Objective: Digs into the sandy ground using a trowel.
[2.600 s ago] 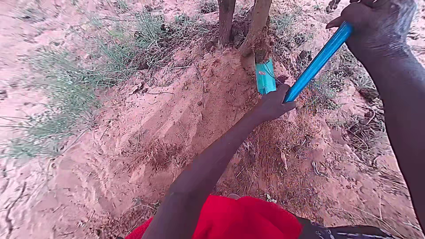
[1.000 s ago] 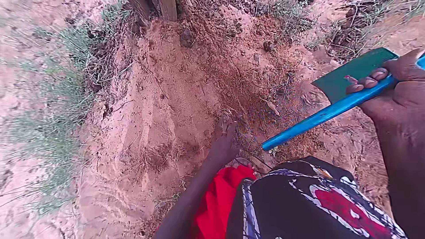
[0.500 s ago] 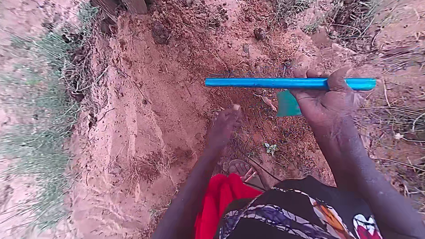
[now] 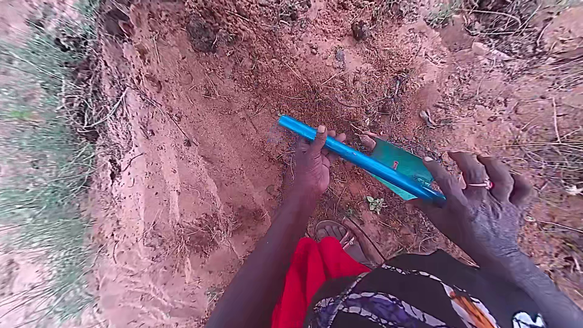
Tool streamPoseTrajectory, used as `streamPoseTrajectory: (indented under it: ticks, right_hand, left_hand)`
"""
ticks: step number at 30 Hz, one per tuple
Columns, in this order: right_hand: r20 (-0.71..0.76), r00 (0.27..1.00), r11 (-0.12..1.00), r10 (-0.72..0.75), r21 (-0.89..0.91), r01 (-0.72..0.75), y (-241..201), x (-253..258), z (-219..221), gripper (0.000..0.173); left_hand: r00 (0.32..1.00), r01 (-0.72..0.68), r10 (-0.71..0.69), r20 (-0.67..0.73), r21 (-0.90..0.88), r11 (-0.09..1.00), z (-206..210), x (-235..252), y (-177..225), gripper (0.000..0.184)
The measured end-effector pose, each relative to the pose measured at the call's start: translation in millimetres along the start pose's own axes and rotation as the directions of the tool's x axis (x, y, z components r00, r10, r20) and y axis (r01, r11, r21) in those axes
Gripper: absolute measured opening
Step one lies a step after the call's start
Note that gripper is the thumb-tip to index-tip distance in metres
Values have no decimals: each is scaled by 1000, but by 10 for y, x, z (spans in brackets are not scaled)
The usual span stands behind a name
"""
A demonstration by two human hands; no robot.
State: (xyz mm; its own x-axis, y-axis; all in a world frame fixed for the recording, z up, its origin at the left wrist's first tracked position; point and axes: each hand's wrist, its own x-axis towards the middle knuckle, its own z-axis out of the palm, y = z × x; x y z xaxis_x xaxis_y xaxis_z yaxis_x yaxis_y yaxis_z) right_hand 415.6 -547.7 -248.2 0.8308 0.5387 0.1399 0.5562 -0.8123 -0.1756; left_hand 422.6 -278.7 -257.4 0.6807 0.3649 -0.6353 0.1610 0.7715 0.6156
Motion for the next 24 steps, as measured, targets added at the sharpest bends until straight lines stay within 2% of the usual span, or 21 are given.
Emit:
streamPoseTrajectory:
  ticks: [1, 3, 5, 7, 9, 12, 17, 19, 22, 24]
  right_hand:
    - [114, 991, 997, 67, 23, -70, 78, 16, 56, 63]
    - [315, 921, 959, 231, 85, -270, 95, 38, 65, 41]
    - [347, 869, 899, 354, 129, -418, 80, 31, 57, 31]
    - [351, 827, 853, 439, 125, -506, 136, 98, 38, 32]
    - [362, 804, 816, 471, 168, -554, 176, 253, 61, 34]
    - [286, 845, 800, 451, 290, -525, 96, 606, 281, 31]
    - [234, 892, 862, 388, 252, -440, -109, 1138, 273, 31]
    - [235, 901, 876, 366, 239, -418, -97, 1174, 213, 29]
    - [238, 902, 874, 361, 251, -416, -125, 1335, 44, 30]
    - [201, 925, 874, 324, 310, -373, -197, 1553, -24, 31]
  left_hand:
    - [999, 0, -1, 34, 29, 1000, 62, -11, 3, 17]
    - [996, 16, -22, 90, 65, 998, 218, -10, 30, 19]
    - [990, 54, -65, 129, 90, 994, 389, 61, 128, 19]
    - [982, 87, -105, 154, 121, 989, 598, 233, 266, 25]
    - [979, 58, -95, 181, 199, 978, 789, 422, 442, 30]
    - [981, -42, -21, 195, 314, 948, 933, 603, 812, 36]
    - [998, -36, 18, 54, 351, 936, 670, 711, 1281, 32]
    - [997, -36, 9, 77, 366, 930, 617, 672, 1329, 33]
    - [993, -85, 45, 111, 388, 918, 747, 609, 1540, 37]
    - [976, -194, 134, 172, 401, 896, 872, 588, 1835, 27]
